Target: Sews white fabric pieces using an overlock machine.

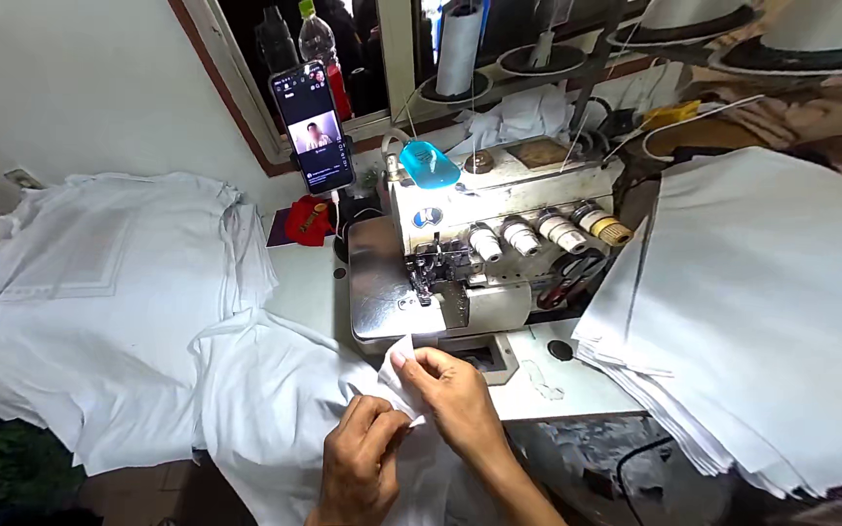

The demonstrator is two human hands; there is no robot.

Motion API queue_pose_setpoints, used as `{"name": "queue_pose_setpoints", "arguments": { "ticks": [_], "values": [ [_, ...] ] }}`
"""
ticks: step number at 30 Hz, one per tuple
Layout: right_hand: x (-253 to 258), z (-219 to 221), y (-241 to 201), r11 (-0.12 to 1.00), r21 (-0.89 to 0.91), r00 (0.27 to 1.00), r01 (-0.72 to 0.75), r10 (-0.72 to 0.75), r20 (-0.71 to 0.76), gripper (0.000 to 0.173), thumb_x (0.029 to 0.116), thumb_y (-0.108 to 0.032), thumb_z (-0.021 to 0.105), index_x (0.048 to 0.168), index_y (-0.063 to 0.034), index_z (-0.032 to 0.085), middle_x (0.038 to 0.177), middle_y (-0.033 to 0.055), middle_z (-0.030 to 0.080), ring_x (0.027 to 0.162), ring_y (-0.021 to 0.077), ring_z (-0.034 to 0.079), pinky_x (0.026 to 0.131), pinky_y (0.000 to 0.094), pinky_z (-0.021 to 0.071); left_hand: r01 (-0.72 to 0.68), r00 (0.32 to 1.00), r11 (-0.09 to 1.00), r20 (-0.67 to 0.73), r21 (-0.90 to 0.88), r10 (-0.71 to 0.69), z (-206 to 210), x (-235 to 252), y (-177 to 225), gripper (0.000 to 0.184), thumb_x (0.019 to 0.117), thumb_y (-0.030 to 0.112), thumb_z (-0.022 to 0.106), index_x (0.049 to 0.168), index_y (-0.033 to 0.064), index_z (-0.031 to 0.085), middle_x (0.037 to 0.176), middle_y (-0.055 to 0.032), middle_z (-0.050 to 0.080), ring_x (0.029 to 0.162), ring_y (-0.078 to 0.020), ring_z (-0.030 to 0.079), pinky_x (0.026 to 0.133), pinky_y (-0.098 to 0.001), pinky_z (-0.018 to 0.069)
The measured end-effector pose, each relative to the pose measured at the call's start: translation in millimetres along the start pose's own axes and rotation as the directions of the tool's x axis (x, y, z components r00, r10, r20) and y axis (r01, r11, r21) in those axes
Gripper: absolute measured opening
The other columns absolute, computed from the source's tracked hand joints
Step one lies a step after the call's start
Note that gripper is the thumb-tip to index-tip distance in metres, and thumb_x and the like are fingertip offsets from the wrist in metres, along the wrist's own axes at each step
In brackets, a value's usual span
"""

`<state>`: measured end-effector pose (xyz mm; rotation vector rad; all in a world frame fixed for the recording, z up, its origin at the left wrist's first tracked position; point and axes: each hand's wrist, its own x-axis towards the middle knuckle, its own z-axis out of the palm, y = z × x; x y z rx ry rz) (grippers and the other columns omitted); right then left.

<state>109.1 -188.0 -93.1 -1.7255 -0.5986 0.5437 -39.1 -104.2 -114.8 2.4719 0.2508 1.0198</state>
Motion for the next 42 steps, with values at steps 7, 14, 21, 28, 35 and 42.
{"name": "queue_pose_setpoints", "arguments": {
  "ticks": [7, 14, 21, 28, 35, 42],
  "values": [
    [35, -52, 21, 0.911, 0.397, 0.966, -0.113, 0.195, -0.172, 0.024, 0.1012, -0.015, 0.063, 0.082, -0.0033, 0.073, 0.053, 0.0012, 0.055, 0.041, 0.0068, 0.044, 0.041, 0.0213, 0.0371, 0.038, 0.999, 0.998, 0.031, -0.042, -0.037, -5, -25, -24, 0.011, 0.0980, 0.009, 0.063, 0.095, 0.0039, 0.072, 0.107, -0.0089, 0.074, 0.104, -0.0130, 0.071, 0.093, -0.0245, 0.0582],
    [-30, -50, 41, 0.974, -0.138, 0.886, 0.179, -0.221, -0.408, 0.047, 0.0962, -0.028, 0.069, 0.134, -0.0004, 0.061, 0.125, 0.0155, 0.067, 0.109, 0.0232, 0.068, 0.089, 0.0420, 0.0588, 0.097, 0.995, 0.982, 0.026, -0.163, -0.094, -28, -8, -5, 0.012, 0.1013, 0.014, 0.061, 0.096, 0.0058, 0.069, 0.112, -0.0068, 0.073, 0.114, -0.0165, 0.068, 0.100, -0.0312, 0.0564],
    [-84, -17, 78, 0.772, -0.341, 0.797, 0.536, -0.596, -0.098, 0.045, 0.0863, -0.036, 0.071, 0.123, -0.0101, 0.070, 0.127, 0.0073, 0.070, 0.118, 0.0213, 0.063, 0.102, 0.0390, 0.0504, 0.079, 0.995, 0.976, 0.072, -0.205, -0.065, -52, 8, 6, 0.008, 0.1004, 0.014, 0.063, 0.095, 0.0086, 0.066, 0.104, -0.0044, 0.075, 0.120, -0.0228, 0.066, 0.109, -0.0394, 0.0523],
    [-97, -10, 72, 0.884, -0.227, 0.893, 0.408, -0.438, -0.105, 0.043, 0.1025, -0.046, 0.054, 0.104, -0.0101, 0.077, 0.104, 0.0051, 0.075, 0.097, 0.0154, 0.068, 0.083, 0.0334, 0.0549, 0.086, 0.994, 0.982, 0.074, -0.170, -0.074, -58, 5, 8, 0.010, 0.0997, 0.012, 0.063, 0.100, 0.0080, 0.073, 0.105, -0.0042, 0.075, 0.116, -0.0185, 0.068, 0.103, -0.0343, 0.0556],
    [-89, 1, 47, 0.924, 0.317, 0.977, -0.214, 0.204, 0.067, 0.044, 0.1057, -0.038, 0.050, 0.080, -0.0095, 0.071, 0.066, -0.0028, 0.066, 0.062, 0.0060, 0.064, 0.061, 0.0278, 0.0549, 0.070, 0.994, 0.980, 0.096, -0.184, -0.053, -56, 2, 10, 0.013, 0.0992, 0.021, 0.068, 0.093, 0.0102, 0.072, 0.097, -0.0006, 0.073, 0.111, -0.0160, 0.067, 0.101, -0.0327, 0.0548],
    [-89, -5, 9, 0.918, 0.393, 0.995, 0.052, -0.083, 0.062, 0.039, 0.0909, -0.021, 0.075, 0.122, 0.0016, 0.069, 0.106, 0.0035, 0.077, 0.095, 0.0081, 0.073, 0.086, 0.0266, 0.0615, 0.053, 0.996, 0.981, 0.078, -0.186, -0.039, -67, 3, 9, 0.014, 0.0984, 0.023, 0.069, 0.092, 0.0108, 0.072, 0.096, 0.0002, 0.073, 0.107, -0.0138, 0.068, 0.099, -0.0311, 0.0559]
  ]
}}
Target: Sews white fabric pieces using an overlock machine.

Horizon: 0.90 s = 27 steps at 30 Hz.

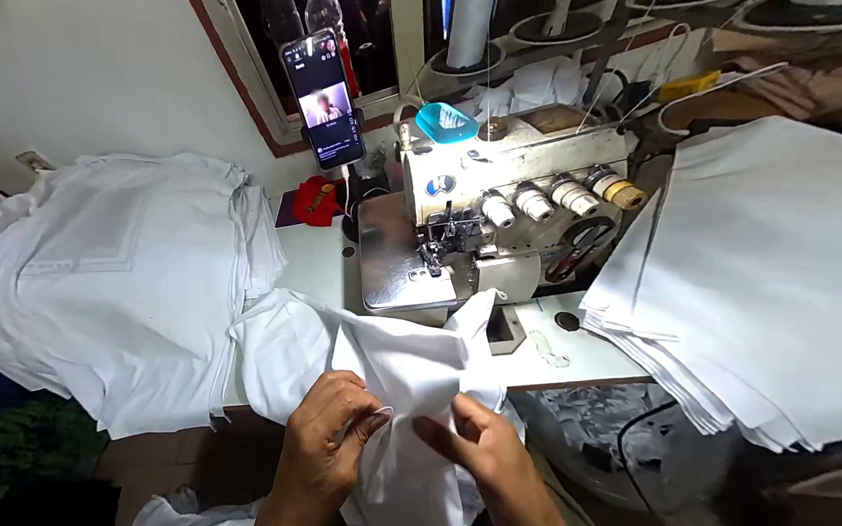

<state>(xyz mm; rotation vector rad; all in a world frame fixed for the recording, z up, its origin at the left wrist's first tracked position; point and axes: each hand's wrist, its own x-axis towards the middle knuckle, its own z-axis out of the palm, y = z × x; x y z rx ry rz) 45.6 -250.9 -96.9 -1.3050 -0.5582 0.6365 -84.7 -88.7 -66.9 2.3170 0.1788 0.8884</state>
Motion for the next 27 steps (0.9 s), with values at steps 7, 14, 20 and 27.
{"name": "queue_pose_setpoints", "arguments": {
  "ticks": [7, 14, 20, 27],
  "values": [
    [57, 1, -12, 0.995, -0.090, 0.998, -0.045, 0.049, 0.042, 0.023, 0.0950, -0.016, 0.070, 0.115, -0.0056, 0.073, 0.092, 0.0016, 0.077, 0.071, 0.0120, 0.073, 0.061, 0.0259, 0.0619, 0.024, 0.998, 1.000, 0.052, 0.003, -0.024, 12, 3, -5, 0.019, 0.1014, 0.022, 0.064, 0.093, 0.0076, 0.073, 0.096, -0.0019, 0.074, 0.106, -0.0132, 0.069, 0.098, -0.0290, 0.0557],
    [43, -29, 32, 0.951, -0.132, 0.920, 0.281, -0.227, 0.319, 0.068, 0.0947, -0.052, 0.064, 0.142, -0.0047, 0.056, 0.140, 0.0061, 0.063, 0.123, 0.0175, 0.063, 0.095, 0.0360, 0.0574, 0.175, 0.980, 0.981, 0.108, -0.080, -0.166, 25, 2, -20, 0.017, 0.1015, 0.013, 0.061, 0.097, 0.0036, 0.074, 0.112, -0.0063, 0.076, 0.112, -0.0161, 0.070, 0.101, -0.0329, 0.0563],
    [35, -32, 38, 0.792, -0.278, 0.821, 0.544, -0.433, 0.372, 0.064, 0.0814, -0.031, 0.077, 0.137, -0.0024, 0.061, 0.142, 0.0135, 0.061, 0.128, 0.0210, 0.060, 0.105, 0.0360, 0.0533, 0.197, 0.975, 0.975, 0.125, -0.101, -0.184, 29, 19, -22, 0.018, 0.1013, 0.013, 0.060, 0.096, 0.0019, 0.073, 0.114, -0.0088, 0.075, 0.113, -0.0163, 0.070, 0.101, -0.0326, 0.0567],
    [43, -36, 34, 0.658, -0.448, 0.796, 0.606, -0.501, 0.340, 0.017, 0.0983, -0.014, 0.062, 0.107, -0.0099, 0.076, 0.118, 0.0057, 0.074, 0.107, 0.0124, 0.070, 0.095, 0.0269, 0.0578, 0.226, 0.970, 0.955, -0.042, -0.193, -0.238, 25, -1, -20, 0.016, 0.1005, 0.015, 0.063, 0.095, 0.0049, 0.074, 0.106, -0.0063, 0.076, 0.105, -0.0160, 0.072, 0.094, -0.0319, 0.0600]
  ]
}}
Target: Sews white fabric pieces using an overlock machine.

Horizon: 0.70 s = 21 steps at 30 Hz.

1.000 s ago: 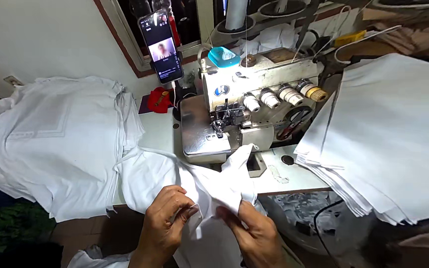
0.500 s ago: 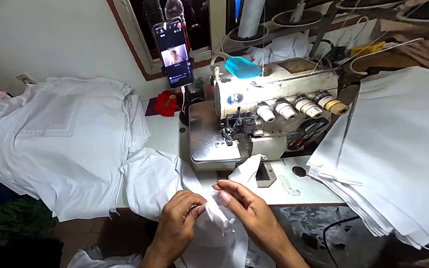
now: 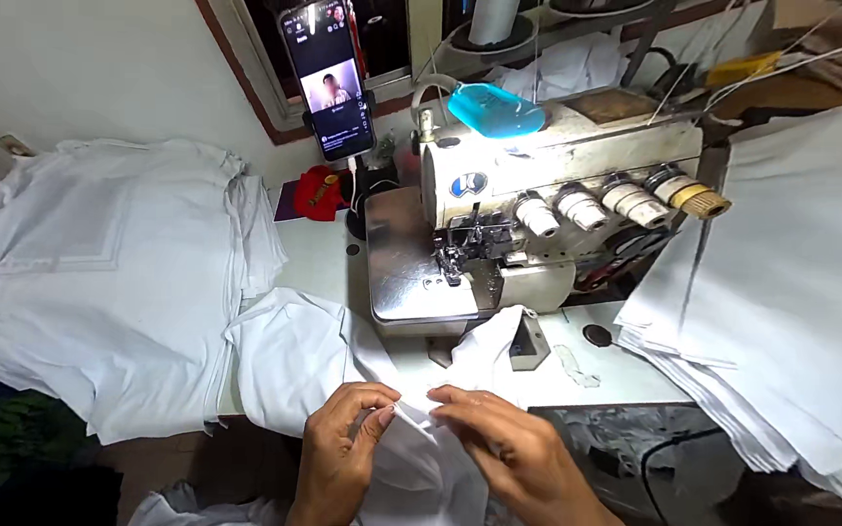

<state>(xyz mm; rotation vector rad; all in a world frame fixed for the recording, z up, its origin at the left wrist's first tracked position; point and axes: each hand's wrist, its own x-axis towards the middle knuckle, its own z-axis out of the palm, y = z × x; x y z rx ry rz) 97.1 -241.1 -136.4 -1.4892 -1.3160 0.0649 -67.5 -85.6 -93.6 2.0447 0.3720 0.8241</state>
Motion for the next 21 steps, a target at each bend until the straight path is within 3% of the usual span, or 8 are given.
{"name": "queue_pose_setpoints", "arguments": {
  "ticks": [4, 7, 8, 10, 13, 17, 21],
  "values": [
    [7, -20, 8, 0.994, -0.057, 0.995, -0.091, 0.093, 0.037, 0.023, 0.0966, -0.019, 0.065, 0.115, -0.0088, 0.076, 0.116, 0.0032, 0.075, 0.106, 0.0077, 0.071, 0.093, 0.0230, 0.0585, -0.039, 0.999, 0.998, -0.003, 0.039, 0.039, -6, -2, 5, 0.017, 0.1005, 0.021, 0.065, 0.094, 0.0071, 0.073, 0.098, -0.0035, 0.075, 0.099, -0.0116, 0.071, 0.090, -0.0288, 0.0599],
    [-5, -16, 4, 0.948, 0.029, 0.945, -0.318, 0.320, -0.073, 0.017, 0.0934, -0.019, 0.067, 0.103, -0.0108, 0.078, 0.085, -0.0048, 0.076, 0.071, 0.0004, 0.070, 0.065, 0.0178, 0.0602, -0.122, 0.984, 0.991, 0.139, 0.049, 0.114, -1, -8, 5, 0.019, 0.1020, 0.022, 0.062, 0.094, 0.0062, 0.071, 0.095, -0.0035, 0.074, 0.098, -0.0102, 0.070, 0.091, -0.0276, 0.0583],
    [-7, -15, -2, 0.905, 0.108, 0.903, -0.411, 0.421, -0.084, 0.015, 0.0936, -0.019, 0.068, 0.101, -0.0107, 0.077, 0.080, -0.0057, 0.075, 0.067, 0.0017, 0.070, 0.062, 0.0196, 0.0607, -0.157, 0.969, 0.987, 0.196, 0.032, 0.147, 5, -13, 4, 0.019, 0.1020, 0.019, 0.062, 0.094, 0.0046, 0.071, 0.096, -0.0052, 0.074, 0.098, -0.0120, 0.070, 0.091, -0.0289, 0.0575],
    [-5, -13, -12, 0.828, 0.245, 0.837, -0.505, 0.539, -0.095, 0.015, 0.0948, -0.024, 0.070, 0.098, -0.0107, 0.075, 0.079, -0.0049, 0.076, 0.069, 0.0051, 0.072, 0.064, 0.0223, 0.0622, -0.202, 0.937, 0.979, 0.290, -0.008, 0.196, 19, -18, 3, 0.019, 0.1024, 0.015, 0.060, 0.093, 0.0022, 0.071, 0.110, -0.0105, 0.075, 0.108, -0.0169, 0.071, 0.097, -0.0321, 0.0571],
    [5, -9, -24, 0.783, 0.385, 0.807, -0.489, 0.574, -0.141, 0.020, 0.0961, -0.027, 0.070, 0.101, -0.0091, 0.076, 0.086, -0.0014, 0.076, 0.076, 0.0084, 0.072, 0.069, 0.0228, 0.0615, -0.199, 0.934, 0.977, 0.286, -0.080, 0.214, 33, -10, 10, 0.020, 0.1037, 0.012, 0.058, 0.091, -0.0007, 0.066, 0.129, -0.0184, 0.068, 0.125, -0.0231, 0.065, 0.106, -0.0356, 0.0544],
    [22, -10, -32, 0.704, 0.540, 0.807, -0.462, 0.586, -0.074, 0.029, 0.0917, -0.019, 0.069, 0.114, -0.0006, 0.069, 0.101, 0.0058, 0.076, 0.092, 0.0148, 0.074, 0.080, 0.0289, 0.0630, -0.174, 0.949, 0.978, 0.246, -0.112, 0.197, 36, 11, 20, 0.019, 0.1020, 0.010, 0.060, 0.090, -0.0035, 0.067, 0.132, -0.0215, 0.066, 0.127, -0.0232, 0.063, 0.108, -0.0345, 0.0532],
    [36, -10, -29, 0.650, 0.556, 0.756, -0.517, 0.652, -0.058, 0.031, 0.0935, -0.023, 0.069, 0.115, -0.0011, 0.070, 0.096, 0.0055, 0.074, 0.082, 0.0147, 0.073, 0.073, 0.0280, 0.0626, -0.162, 0.947, 0.979, 0.259, -0.123, 0.189, 35, 27, 16, 0.019, 0.1017, 0.009, 0.059, 0.091, -0.0043, 0.068, 0.128, -0.0215, 0.068, 0.126, -0.0224, 0.064, 0.108, -0.0338, 0.0526]
  ]
}}
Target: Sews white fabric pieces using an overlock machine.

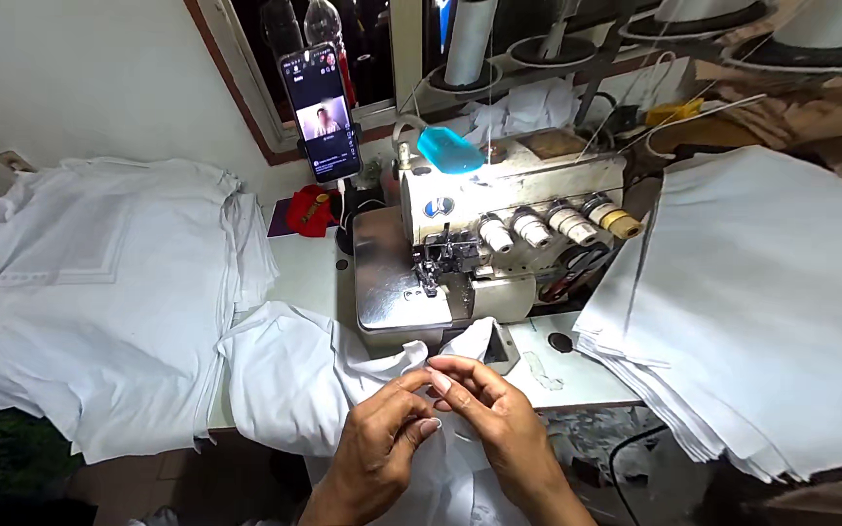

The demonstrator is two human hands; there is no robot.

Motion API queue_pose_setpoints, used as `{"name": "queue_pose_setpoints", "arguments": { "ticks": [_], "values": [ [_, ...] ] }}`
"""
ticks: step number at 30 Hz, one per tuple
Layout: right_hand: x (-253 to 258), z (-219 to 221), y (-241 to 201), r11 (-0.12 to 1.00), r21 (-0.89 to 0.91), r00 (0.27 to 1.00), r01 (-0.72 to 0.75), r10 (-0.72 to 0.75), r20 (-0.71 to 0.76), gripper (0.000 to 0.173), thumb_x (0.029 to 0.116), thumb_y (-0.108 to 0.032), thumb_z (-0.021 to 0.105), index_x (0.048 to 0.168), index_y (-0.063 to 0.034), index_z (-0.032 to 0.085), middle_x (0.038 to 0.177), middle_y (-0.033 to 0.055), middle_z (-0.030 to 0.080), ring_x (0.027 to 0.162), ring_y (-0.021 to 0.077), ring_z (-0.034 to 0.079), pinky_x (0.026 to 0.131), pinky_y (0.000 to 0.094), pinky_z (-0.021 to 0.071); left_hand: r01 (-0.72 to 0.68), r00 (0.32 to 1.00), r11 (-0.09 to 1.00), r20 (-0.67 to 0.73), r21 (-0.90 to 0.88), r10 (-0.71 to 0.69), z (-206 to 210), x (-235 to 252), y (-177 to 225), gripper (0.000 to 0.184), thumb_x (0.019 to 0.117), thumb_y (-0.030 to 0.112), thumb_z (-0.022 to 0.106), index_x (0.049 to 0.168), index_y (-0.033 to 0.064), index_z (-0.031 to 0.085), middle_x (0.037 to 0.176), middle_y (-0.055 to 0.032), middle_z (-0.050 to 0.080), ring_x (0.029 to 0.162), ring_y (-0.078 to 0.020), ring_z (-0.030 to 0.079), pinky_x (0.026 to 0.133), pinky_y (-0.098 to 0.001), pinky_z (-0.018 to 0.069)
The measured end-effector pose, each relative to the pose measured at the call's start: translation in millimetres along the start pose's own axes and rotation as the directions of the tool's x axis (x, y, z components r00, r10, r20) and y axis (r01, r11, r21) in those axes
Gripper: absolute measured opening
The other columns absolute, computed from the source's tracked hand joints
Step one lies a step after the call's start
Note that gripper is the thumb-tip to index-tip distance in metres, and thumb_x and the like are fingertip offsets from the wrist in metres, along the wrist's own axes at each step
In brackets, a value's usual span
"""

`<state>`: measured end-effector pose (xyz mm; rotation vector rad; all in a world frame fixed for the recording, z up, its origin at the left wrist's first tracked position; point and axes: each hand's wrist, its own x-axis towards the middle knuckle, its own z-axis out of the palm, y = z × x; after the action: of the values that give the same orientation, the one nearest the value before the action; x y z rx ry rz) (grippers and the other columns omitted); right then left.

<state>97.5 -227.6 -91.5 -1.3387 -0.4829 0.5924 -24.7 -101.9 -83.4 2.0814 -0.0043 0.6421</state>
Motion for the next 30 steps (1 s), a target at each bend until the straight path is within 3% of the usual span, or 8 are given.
{"name": "queue_pose_setpoints", "arguments": {
  "ticks": [8, 12, 14, 17, 20, 23, 27, 30],
  "values": [
    [19, 10, -3, 0.912, -0.346, 0.975, -0.221, 0.205, -0.084, 0.043, 0.0855, -0.050, 0.075, 0.106, -0.0129, 0.069, 0.087, -0.0030, 0.072, 0.073, 0.0087, 0.070, 0.066, 0.0297, 0.0597, 0.029, 1.000, 0.999, -0.005, 0.036, -0.028, -2, -18, 1, 0.020, 0.1009, 0.013, 0.062, 0.091, -0.0031, 0.069, 0.125, -0.0202, 0.069, 0.122, -0.0197, 0.066, 0.103, -0.0305, 0.0546],
    [18, 11, 8, 0.896, -0.443, 0.989, 0.032, -0.093, -0.115, 0.024, 0.0951, -0.035, 0.068, 0.084, -0.0142, 0.073, 0.075, -0.0061, 0.066, 0.068, 0.0027, 0.062, 0.064, 0.0245, 0.0518, 0.001, 1.000, 0.998, -0.029, 0.068, 0.001, 0, -30, 3, 0.018, 0.1010, 0.013, 0.063, 0.093, -0.0014, 0.070, 0.110, -0.0139, 0.074, 0.106, -0.0149, 0.071, 0.093, -0.0271, 0.0587],
    [18, 10, -1, 0.887, -0.386, 0.955, 0.253, -0.292, -0.045, 0.016, 0.0936, -0.027, 0.067, 0.091, -0.0161, 0.078, 0.086, -0.0075, 0.073, 0.079, -0.0007, 0.067, 0.072, 0.0196, 0.0559, -0.040, 0.999, 0.993, -0.020, 0.108, 0.042, -7, -27, 13, 0.016, 0.1002, 0.014, 0.065, 0.095, -0.0004, 0.071, 0.092, -0.0098, 0.072, 0.088, -0.0104, 0.069, 0.081, -0.0214, 0.0577],
    [16, 8, -44, 0.832, -0.169, 0.845, 0.529, -0.499, 0.191, 0.020, 0.0942, -0.018, 0.065, 0.108, -0.0135, 0.079, 0.101, -0.0051, 0.076, 0.088, -0.0002, 0.069, 0.076, 0.0178, 0.0582, -0.121, 0.992, 0.983, -0.006, 0.138, 0.123, -29, -5, 58, 0.013, 0.1006, 0.012, 0.064, 0.097, 0.0006, 0.070, 0.090, -0.0087, 0.069, 0.086, -0.0094, 0.066, 0.078, -0.0194, 0.0560],
    [25, 17, -61, 0.955, -0.107, 0.961, 0.277, -0.274, 0.040, 0.004, 0.0897, -0.017, 0.074, 0.088, -0.0145, 0.077, 0.074, -0.0058, 0.072, 0.064, 0.0016, 0.066, 0.057, 0.0203, 0.0557, -0.179, 0.978, 0.963, -0.071, 0.201, 0.197, -40, 19, 96, 0.013, 0.1018, 0.013, 0.063, 0.098, 0.0024, 0.068, 0.095, -0.0072, 0.068, 0.090, -0.0059, 0.066, 0.080, -0.0162, 0.0557],
    [37, 25, -46, 0.997, -0.037, 0.989, -0.071, 0.065, -0.130, 0.021, 0.0901, -0.014, 0.078, 0.074, -0.0070, 0.067, 0.060, 0.0022, 0.061, 0.052, 0.0089, 0.056, 0.049, 0.0244, 0.0461, -0.130, 0.970, 0.945, -0.158, 0.300, 0.184, -25, 26, 68, 0.012, 0.0982, 0.012, 0.067, 0.095, 0.0027, 0.073, 0.091, -0.0059, 0.072, 0.085, -0.0061, 0.068, 0.075, -0.0176, 0.0576],
    [22, 30, -45, 0.999, 0.000, 0.999, 0.038, -0.038, -0.034, 0.021, 0.0954, -0.020, 0.070, 0.078, -0.0102, 0.075, 0.065, -0.0033, 0.067, 0.057, 0.0025, 0.059, 0.053, 0.0187, 0.0474, -0.075, 0.962, 0.961, -0.235, 0.267, 0.141, -18, 36, 60, 0.010, 0.0966, 0.012, 0.069, 0.095, 0.0035, 0.075, 0.093, -0.0050, 0.072, 0.087, -0.0063, 0.069, 0.077, -0.0193, 0.0590],
    [17, 33, -47, 0.990, 0.083, 0.992, 0.112, -0.117, 0.057, 0.016, 0.0941, -0.009, 0.062, 0.086, -0.0082, 0.075, 0.070, -0.0039, 0.070, 0.063, 0.0009, 0.065, 0.059, 0.0177, 0.0541, 0.023, 0.922, 0.919, -0.364, 0.392, 0.132, -20, 51, 57, 0.010, 0.0921, 0.015, 0.072, 0.092, 0.0089, 0.079, 0.093, -0.0009, 0.073, 0.087, -0.0034, 0.069, 0.076, -0.0178, 0.0585]
  ]
}}
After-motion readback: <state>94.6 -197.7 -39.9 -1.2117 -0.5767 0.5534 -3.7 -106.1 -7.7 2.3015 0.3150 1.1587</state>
